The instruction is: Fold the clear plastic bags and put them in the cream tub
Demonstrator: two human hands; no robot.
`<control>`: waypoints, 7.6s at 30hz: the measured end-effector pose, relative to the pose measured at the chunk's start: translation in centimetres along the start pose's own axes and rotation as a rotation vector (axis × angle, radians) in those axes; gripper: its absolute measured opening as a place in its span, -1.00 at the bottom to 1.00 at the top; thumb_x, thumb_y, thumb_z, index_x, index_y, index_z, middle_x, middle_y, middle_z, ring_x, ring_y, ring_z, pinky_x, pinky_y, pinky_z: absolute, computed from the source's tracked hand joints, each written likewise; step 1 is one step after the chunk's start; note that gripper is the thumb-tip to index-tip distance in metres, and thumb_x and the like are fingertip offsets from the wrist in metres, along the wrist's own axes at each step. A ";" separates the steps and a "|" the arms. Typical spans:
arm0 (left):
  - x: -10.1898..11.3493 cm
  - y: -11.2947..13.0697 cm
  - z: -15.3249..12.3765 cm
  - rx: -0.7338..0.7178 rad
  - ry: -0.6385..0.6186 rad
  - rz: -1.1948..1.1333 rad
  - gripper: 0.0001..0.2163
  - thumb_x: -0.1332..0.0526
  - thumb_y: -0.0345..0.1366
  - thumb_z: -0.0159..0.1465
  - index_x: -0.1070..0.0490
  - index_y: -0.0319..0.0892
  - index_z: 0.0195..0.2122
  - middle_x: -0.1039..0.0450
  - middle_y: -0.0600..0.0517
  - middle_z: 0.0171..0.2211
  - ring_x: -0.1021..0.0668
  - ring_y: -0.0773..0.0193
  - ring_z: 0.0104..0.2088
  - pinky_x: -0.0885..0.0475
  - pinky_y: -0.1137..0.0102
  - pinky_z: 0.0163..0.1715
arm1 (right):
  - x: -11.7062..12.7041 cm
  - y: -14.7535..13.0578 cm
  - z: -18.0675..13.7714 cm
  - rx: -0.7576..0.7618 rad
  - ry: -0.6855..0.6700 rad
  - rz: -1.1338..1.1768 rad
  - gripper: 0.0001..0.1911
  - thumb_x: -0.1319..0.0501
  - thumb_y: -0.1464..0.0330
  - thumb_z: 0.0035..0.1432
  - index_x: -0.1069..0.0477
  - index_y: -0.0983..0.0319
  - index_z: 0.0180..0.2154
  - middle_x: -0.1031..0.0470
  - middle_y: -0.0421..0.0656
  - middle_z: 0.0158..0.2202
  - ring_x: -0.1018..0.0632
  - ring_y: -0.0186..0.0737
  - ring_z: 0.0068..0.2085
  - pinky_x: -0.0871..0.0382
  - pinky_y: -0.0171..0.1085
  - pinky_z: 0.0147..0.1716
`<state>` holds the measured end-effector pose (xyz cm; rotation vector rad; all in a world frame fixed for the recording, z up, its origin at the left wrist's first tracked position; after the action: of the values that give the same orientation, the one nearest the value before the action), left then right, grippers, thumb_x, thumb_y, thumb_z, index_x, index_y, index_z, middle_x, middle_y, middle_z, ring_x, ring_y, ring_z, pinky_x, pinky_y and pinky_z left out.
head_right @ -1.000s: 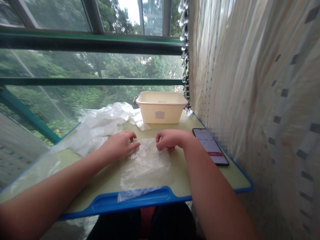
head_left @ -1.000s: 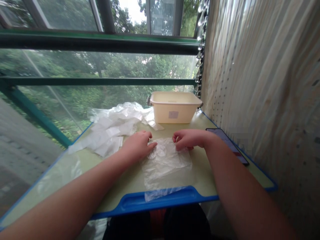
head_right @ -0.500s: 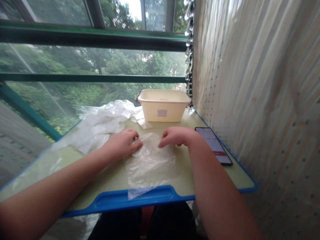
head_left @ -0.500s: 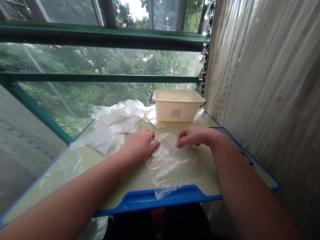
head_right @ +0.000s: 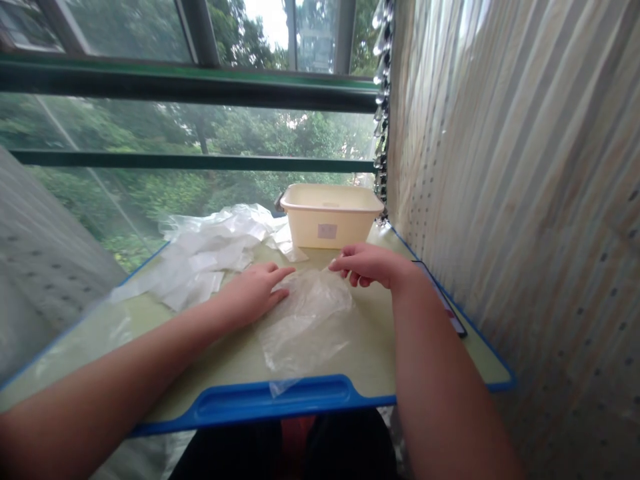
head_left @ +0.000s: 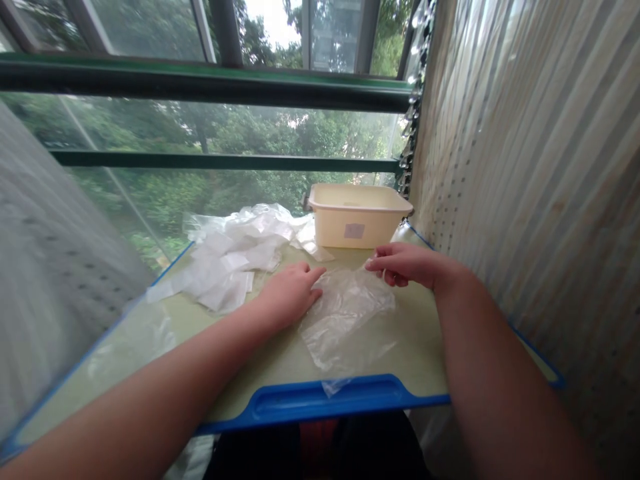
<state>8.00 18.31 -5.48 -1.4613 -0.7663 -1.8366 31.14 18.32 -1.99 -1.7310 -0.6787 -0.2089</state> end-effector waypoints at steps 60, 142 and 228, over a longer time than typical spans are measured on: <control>1.1 1.0 -0.5 -0.203 -0.078 -0.352 -0.77 -0.12 -0.16 0.16 -0.47 -0.06 -0.23 -0.42 -0.01 -0.22 -0.45 0.21 -0.22 -0.33 0.36 -0.19 | -3.6 -2.8 -0.4 0.255 -0.378 -0.023 -0.83 -0.20 0.36 -0.09 -0.42 0.27 -0.36 -0.43 -0.19 -0.33 -0.40 -0.28 -0.27 -0.24 -0.33 -0.27; 2.8 0.5 -1.6 0.270 -0.516 -0.521 -0.75 -0.13 -0.29 -0.05 -0.37 -0.11 -0.29 -0.51 0.08 -0.57 -0.45 0.27 -0.60 -0.22 0.47 -0.64 | -7.1 -2.7 -0.1 0.335 -0.109 -0.691 -0.76 -0.24 0.18 -0.13 -0.44 0.16 -0.38 -0.40 -0.22 -0.48 -0.35 -0.33 -0.49 -0.08 -0.37 -0.57; 5.5 3.0 -3.5 -0.051 -0.201 -0.182 -0.61 -0.16 0.10 -0.01 -0.30 -0.17 -0.54 -0.34 0.05 -0.41 -0.38 0.29 -0.45 -0.21 0.42 -0.50 | -7.5 -3.4 -2.6 0.385 0.068 -0.897 -0.94 -0.12 0.45 -0.12 -0.33 0.20 -0.52 -0.35 -0.24 -0.55 -0.27 -0.37 -0.52 0.02 -0.36 -0.57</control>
<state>7.46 13.03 -0.68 -1.6749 -0.9852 -1.8728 23.75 13.84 -2.00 -0.9582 -1.3172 -0.6982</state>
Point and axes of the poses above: each hand's wrist, its own z-axis towards the middle knuckle, its own x-axis out of the back of the hand, y = z × x, the point moved 2 cm from there along z, towards the middle knuckle
